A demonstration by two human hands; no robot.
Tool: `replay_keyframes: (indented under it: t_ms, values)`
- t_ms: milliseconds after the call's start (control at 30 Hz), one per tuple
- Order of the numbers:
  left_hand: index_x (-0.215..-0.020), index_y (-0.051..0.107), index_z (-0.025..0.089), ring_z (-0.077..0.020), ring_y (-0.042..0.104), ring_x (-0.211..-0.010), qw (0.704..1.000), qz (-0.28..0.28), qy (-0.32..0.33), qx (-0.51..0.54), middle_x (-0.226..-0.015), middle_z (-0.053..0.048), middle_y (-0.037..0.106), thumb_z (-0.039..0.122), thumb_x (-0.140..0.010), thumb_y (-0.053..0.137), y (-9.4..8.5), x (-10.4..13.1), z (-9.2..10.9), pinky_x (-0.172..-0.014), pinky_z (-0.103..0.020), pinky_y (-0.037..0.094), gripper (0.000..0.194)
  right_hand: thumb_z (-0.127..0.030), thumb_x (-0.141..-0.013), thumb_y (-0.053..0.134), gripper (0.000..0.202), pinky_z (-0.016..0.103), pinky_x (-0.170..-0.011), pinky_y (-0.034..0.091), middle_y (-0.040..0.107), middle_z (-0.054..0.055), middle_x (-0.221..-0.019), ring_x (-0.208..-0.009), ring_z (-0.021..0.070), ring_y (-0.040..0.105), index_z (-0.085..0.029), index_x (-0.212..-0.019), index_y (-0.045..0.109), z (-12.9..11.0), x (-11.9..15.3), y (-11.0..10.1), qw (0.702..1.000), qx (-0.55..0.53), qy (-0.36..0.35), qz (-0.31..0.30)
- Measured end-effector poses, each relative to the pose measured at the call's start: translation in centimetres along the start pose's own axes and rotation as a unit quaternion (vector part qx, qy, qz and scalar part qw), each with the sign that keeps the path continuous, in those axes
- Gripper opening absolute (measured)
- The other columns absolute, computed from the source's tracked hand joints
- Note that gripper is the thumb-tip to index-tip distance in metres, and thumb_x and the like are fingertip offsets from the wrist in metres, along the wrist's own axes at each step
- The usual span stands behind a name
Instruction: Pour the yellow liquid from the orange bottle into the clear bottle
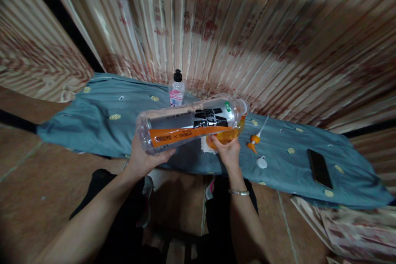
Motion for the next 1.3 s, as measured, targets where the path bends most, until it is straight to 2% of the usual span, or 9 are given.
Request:
replay_keyframes:
  t_ms: [167, 367, 633, 767, 933, 1133, 1300]
  values:
    - [-0.125, 0.051, 0.024, -0.0290, 0.079, -0.100, 1.000, 0.001, -0.002, -0.005, -0.115, -0.009, 0.075, 0.049, -0.065, 0.090, 0.0, 0.0, 0.0, -0.086, -0.045, 0.067, 0.075, -0.066, -0.059, 0.084, 0.063, 0.058, -0.091, 0.063, 0.081, 0.019, -0.106, -0.095, 0.0378, 0.078, -0.019, -0.099, 0.069, 0.0, 0.0, 0.0, 1.000, -0.001, 0.001, -0.002]
    - [-0.128, 0.049, 0.025, -0.0289, 0.080, -0.094, 1.000, -0.006, -0.011, 0.003, -0.112, -0.008, 0.076, 0.046, -0.066, 0.090, 0.1, 0.0, 0.0, -0.080, -0.045, 0.068, 0.077, -0.063, -0.062, 0.085, 0.060, 0.052, -0.088, 0.064, 0.081, 0.017, -0.104, -0.092, 0.0352, 0.078, -0.019, -0.099, 0.069, -0.5, 0.1, 0.0, 1.000, -0.005, -0.008, -0.003]
    - [-0.129, 0.047, 0.026, -0.0294, 0.079, -0.099, 1.000, -0.007, -0.019, -0.002, -0.114, -0.008, 0.075, 0.043, -0.065, 0.090, 0.1, -0.1, 0.1, -0.085, -0.046, 0.068, 0.080, -0.066, -0.060, 0.085, 0.064, 0.055, -0.090, 0.063, 0.081, 0.018, -0.104, -0.092, 0.0352, 0.078, -0.018, -0.099, 0.070, -0.6, 0.1, -0.2, 1.000, 0.002, -0.006, 0.003]
    - [-0.129, 0.047, 0.026, -0.0293, 0.079, -0.099, 1.000, -0.008, -0.028, -0.009, -0.114, -0.007, 0.075, 0.039, -0.061, 0.092, 0.1, -0.1, 0.0, -0.085, -0.046, 0.067, 0.082, -0.065, -0.062, 0.085, 0.063, 0.053, -0.089, 0.063, 0.081, 0.018, -0.105, -0.093, 0.0345, 0.078, -0.018, -0.101, 0.070, -0.6, 0.1, 0.0, 1.000, -0.007, -0.013, -0.008]
    - [-0.126, 0.048, 0.026, -0.0301, 0.078, -0.102, 1.000, -0.008, -0.020, -0.010, -0.116, -0.009, 0.074, 0.047, -0.064, 0.090, 0.1, -0.1, -0.1, -0.087, -0.047, 0.067, 0.078, -0.067, -0.061, 0.084, 0.066, 0.052, -0.089, 0.063, 0.081, 0.016, -0.105, -0.093, 0.0338, 0.077, -0.019, -0.102, 0.068, -1.0, 0.2, -0.3, 1.000, 0.008, -0.017, 0.010]
    - [-0.128, 0.047, 0.025, -0.0290, 0.078, -0.101, 0.999, -0.015, -0.026, -0.021, -0.115, -0.008, 0.074, 0.044, -0.063, 0.091, 0.1, 0.0, -0.2, -0.087, -0.045, 0.067, 0.081, -0.067, -0.059, 0.084, 0.065, 0.051, -0.088, 0.063, 0.081, 0.017, -0.103, -0.090, 0.0336, 0.078, -0.019, -0.100, 0.067, -1.2, 0.2, -0.2, 1.000, -0.015, -0.012, 0.009]
    - [-0.126, 0.047, 0.026, -0.0276, 0.078, -0.098, 0.999, -0.012, -0.030, -0.017, -0.112, -0.007, 0.074, 0.046, -0.063, 0.090, 0.1, 0.0, -0.1, -0.084, -0.043, 0.067, 0.079, -0.067, -0.058, 0.084, 0.065, 0.057, -0.093, 0.062, 0.081, 0.019, -0.105, -0.094, 0.0373, 0.078, -0.018, -0.098, 0.069, -0.8, 0.2, -0.2, 1.000, -0.008, 0.002, 0.003]
Point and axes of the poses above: each hand's wrist, its own x-axis away from the middle knuckle, its own y-axis out of the palm, z = x × y, the point moved 8 cm from there along -x, towards the middle knuckle
